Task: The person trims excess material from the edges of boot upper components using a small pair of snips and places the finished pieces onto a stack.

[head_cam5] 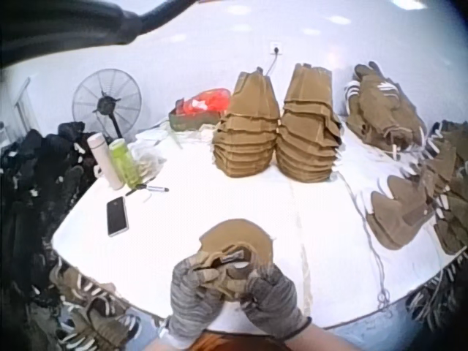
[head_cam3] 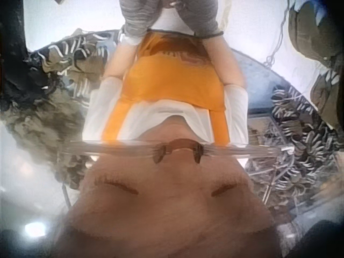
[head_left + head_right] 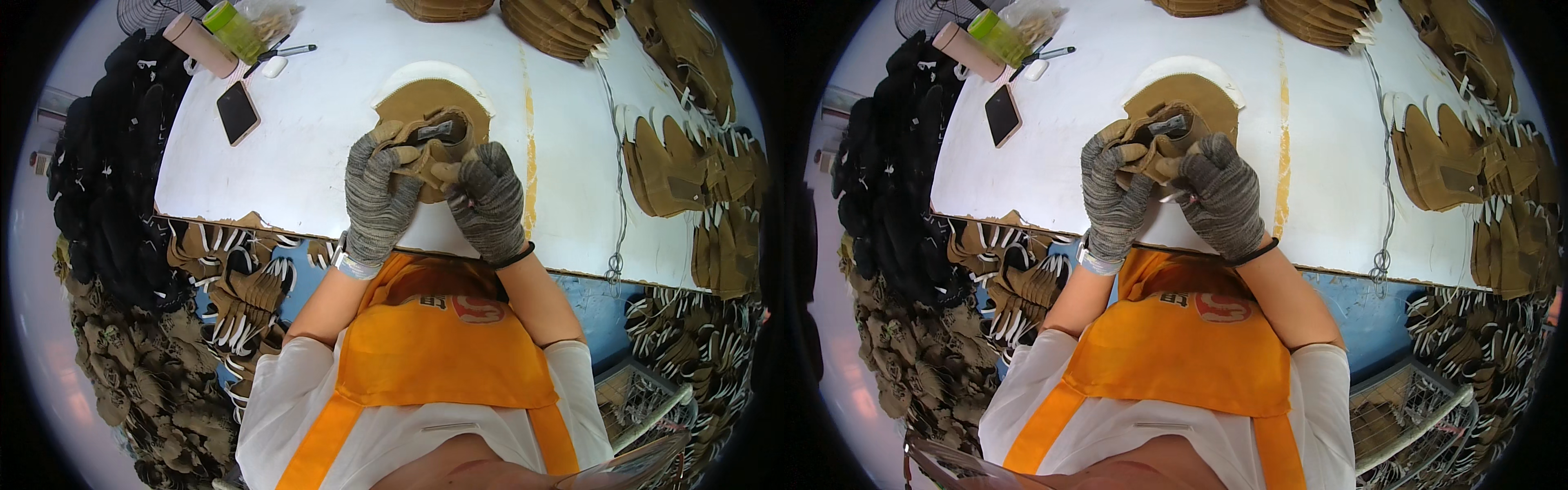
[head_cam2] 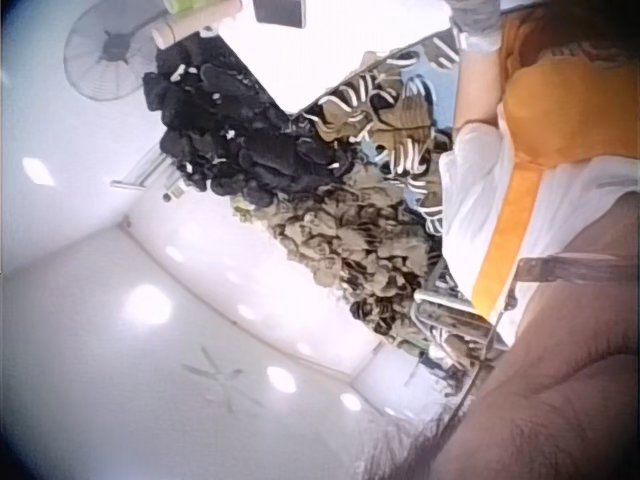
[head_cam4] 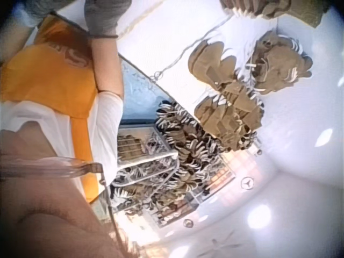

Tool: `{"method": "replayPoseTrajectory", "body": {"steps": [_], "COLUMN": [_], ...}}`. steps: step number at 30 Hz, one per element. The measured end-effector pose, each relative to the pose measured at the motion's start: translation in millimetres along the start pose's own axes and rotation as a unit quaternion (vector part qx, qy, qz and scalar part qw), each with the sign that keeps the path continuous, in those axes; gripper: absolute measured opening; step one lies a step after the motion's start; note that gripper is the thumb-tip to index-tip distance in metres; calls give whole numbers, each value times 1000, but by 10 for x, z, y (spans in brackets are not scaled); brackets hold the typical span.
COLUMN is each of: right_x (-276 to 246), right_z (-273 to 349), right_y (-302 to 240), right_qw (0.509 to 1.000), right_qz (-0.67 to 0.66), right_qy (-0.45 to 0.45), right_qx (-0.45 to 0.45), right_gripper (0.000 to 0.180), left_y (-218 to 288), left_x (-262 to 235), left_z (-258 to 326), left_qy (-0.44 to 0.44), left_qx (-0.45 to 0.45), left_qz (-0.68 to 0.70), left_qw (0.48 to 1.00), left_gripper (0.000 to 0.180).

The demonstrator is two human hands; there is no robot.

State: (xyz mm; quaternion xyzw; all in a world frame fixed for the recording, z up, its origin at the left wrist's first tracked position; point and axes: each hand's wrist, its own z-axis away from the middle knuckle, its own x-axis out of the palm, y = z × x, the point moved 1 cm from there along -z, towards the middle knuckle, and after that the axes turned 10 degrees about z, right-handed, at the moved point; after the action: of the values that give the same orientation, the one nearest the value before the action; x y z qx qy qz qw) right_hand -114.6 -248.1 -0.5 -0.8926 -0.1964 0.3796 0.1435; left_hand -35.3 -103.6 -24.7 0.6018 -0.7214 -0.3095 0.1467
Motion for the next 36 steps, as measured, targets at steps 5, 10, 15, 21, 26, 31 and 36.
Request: {"method": "replayPoseTrajectory", "body": {"steps": [5, 10, 15, 21, 26, 31, 36], "right_x": [129, 160, 81, -162, -370, -435, -397], "right_z": [78, 108, 85, 89, 399, 517, 413], "right_y": [-7, 8, 9, 294, 772, 857, 858], "right_qw": [999, 997, 996, 987, 957, 965, 957], "right_qz": [-33, -50, -65, -32, 30, 31, -13], "right_qy": [38, 38, 5, -48, -115, -59, -80], "right_qx": [17, 34, 58, 148, 266, 253, 277], "right_gripper": [27, 23, 22, 24, 22, 22, 19], "left_y": [-64, -96, -84, 340, 340, -131, -623], "left_x": [-20, -66, -43, -280, -433, 337, 940], "left_z": [18, 29, 30, -341, -1192, -2520, -3841], "left_qy": [-2, -29, -30, -37, -58, -136, -99], "left_qx": [-10, 6, 10, -171, -55, 140, 171], "left_qz": [4, -17, -20, 181, 83, -119, -273], "left_qw": [1000, 999, 999, 968, 993, 974, 942], "left_gripper": [36, 34, 33, 54, 49, 42, 53]}}
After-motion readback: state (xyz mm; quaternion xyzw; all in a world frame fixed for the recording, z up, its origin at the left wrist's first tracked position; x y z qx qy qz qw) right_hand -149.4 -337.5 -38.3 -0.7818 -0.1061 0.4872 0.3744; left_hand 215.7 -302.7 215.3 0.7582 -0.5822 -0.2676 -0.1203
